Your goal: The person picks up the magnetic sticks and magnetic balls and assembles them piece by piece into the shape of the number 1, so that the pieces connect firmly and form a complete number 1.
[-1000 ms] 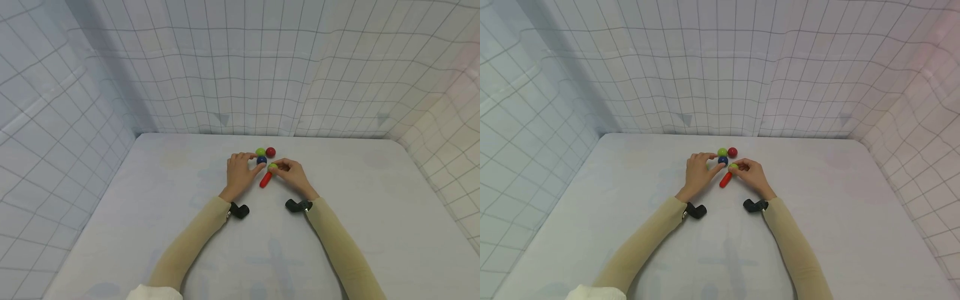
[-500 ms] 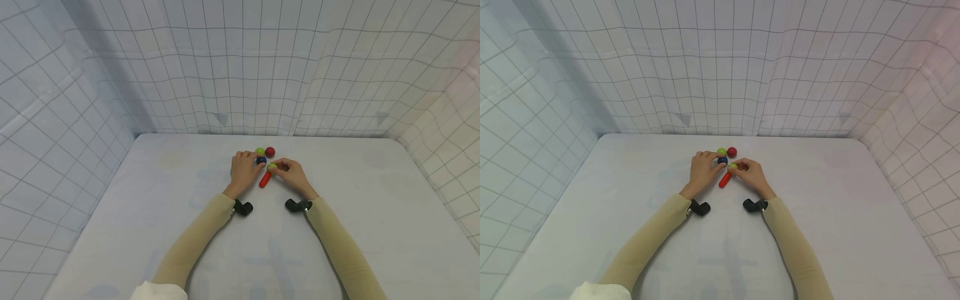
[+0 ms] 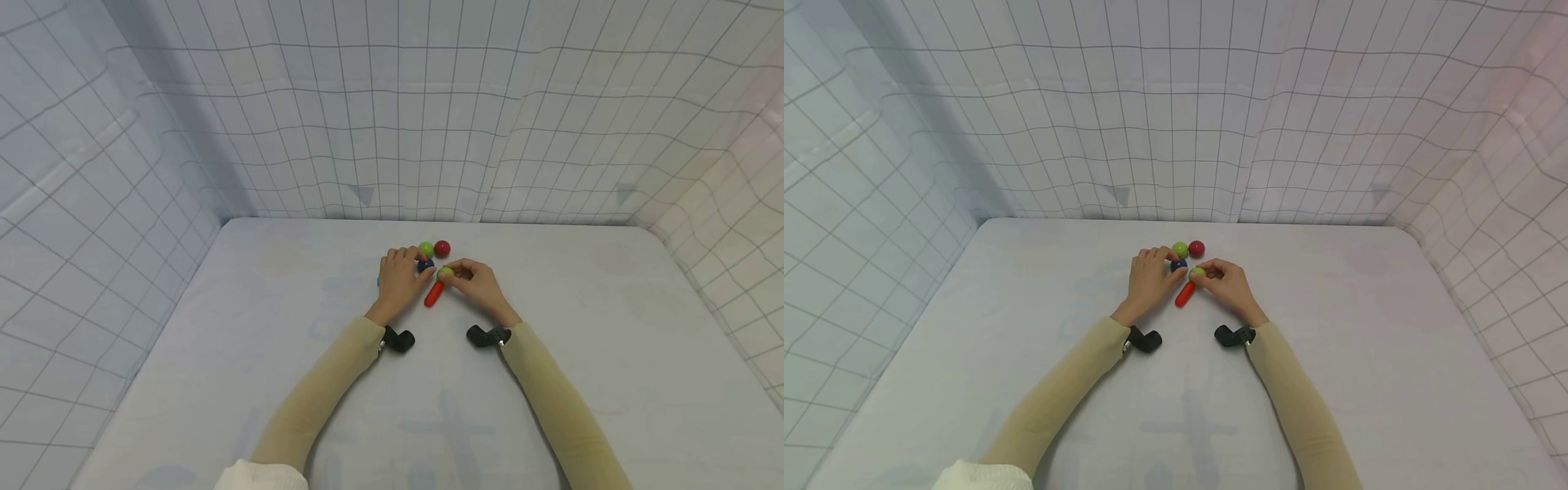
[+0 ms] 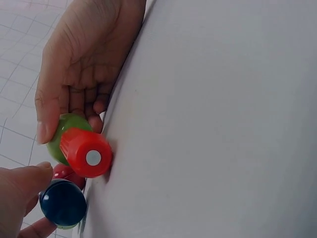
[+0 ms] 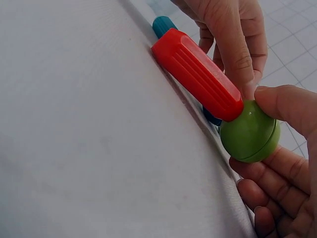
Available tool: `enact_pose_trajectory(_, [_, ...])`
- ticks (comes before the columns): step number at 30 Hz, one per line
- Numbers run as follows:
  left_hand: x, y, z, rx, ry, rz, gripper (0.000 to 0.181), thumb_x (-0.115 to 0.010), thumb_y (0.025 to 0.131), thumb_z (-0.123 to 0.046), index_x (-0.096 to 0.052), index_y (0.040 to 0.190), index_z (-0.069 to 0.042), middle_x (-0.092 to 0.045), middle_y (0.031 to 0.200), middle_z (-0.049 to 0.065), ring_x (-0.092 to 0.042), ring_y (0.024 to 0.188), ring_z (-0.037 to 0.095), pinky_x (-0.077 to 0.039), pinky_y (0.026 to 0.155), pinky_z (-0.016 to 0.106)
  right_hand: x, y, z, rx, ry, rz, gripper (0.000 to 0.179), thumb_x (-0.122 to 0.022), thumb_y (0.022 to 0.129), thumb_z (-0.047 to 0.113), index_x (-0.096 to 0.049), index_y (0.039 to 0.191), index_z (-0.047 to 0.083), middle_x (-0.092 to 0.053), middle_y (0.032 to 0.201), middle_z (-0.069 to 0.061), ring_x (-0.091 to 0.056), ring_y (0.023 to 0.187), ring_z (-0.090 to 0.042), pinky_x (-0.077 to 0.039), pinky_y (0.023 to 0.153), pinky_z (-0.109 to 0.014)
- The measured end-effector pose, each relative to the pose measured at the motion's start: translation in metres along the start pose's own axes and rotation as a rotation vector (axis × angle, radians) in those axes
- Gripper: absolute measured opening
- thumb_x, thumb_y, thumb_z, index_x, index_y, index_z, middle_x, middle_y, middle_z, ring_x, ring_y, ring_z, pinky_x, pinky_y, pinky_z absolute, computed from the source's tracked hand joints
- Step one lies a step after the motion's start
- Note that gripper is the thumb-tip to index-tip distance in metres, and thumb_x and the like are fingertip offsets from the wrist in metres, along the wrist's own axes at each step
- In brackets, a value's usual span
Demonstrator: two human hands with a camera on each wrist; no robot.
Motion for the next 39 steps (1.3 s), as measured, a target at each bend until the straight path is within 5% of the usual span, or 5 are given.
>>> enact_pose_trajectory(15, [-0.002, -0.003, 0.001, 0.034, 0.006, 0.025, 0.029, -0.067, 0.088, -0.039, -0.057, 0.091, -0.012, -0.062, 0.092, 0.004, -0.049, 0.091, 0.025, -0.036, 0.081, 0.036, 0.000, 0.000, 0.000, 0.009, 0.024, 0.003, 0.030, -0.074, 0.084, 0.033, -0.071, 0.102, 0.010, -0.066, 0.088, -0.001, -0.057, 0.079, -0.019, -0.043, 0.068, -0.030])
enact_pose_trajectory(27, [0.002, -0.007, 0.000, 0.055, 0.028, 0.036, 0.035, -0.071, 0.086, -0.037, -0.063, 0.108, -0.010, -0.064, 0.101, 0.003, -0.050, 0.094, 0.023, -0.037, 0.082, 0.036, 0.000, 0.000, -0.001, 0.027, 0.000, -0.017, 0.027, -0.073, 0.085, 0.030, -0.070, 0.102, 0.009, -0.067, 0.087, -0.001, -0.057, 0.080, -0.018, -0.044, 0.070, -0.030])
enact_pose_trajectory(39, [0.007, -0.017, -0.003, -0.014, 0.099, 0.019, 0.031, -0.069, 0.087, -0.031, -0.068, 0.115, -0.019, -0.063, 0.104, 0.007, -0.050, 0.096, 0.025, -0.038, 0.082, 0.039, 0.002, -0.001, -0.001, 0.025, 0.015, -0.051, 0.026, -0.073, 0.085, 0.029, -0.070, 0.101, 0.008, -0.067, 0.090, -0.003, -0.059, 0.082, -0.018, -0.045, 0.072, -0.033])
Point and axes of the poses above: each hand's wrist, its own y-axis towards the middle knuckle, its own x-axis out of the back of the hand, z = x × y, the point moved 5 cm from there along y, towards the middle knuckle
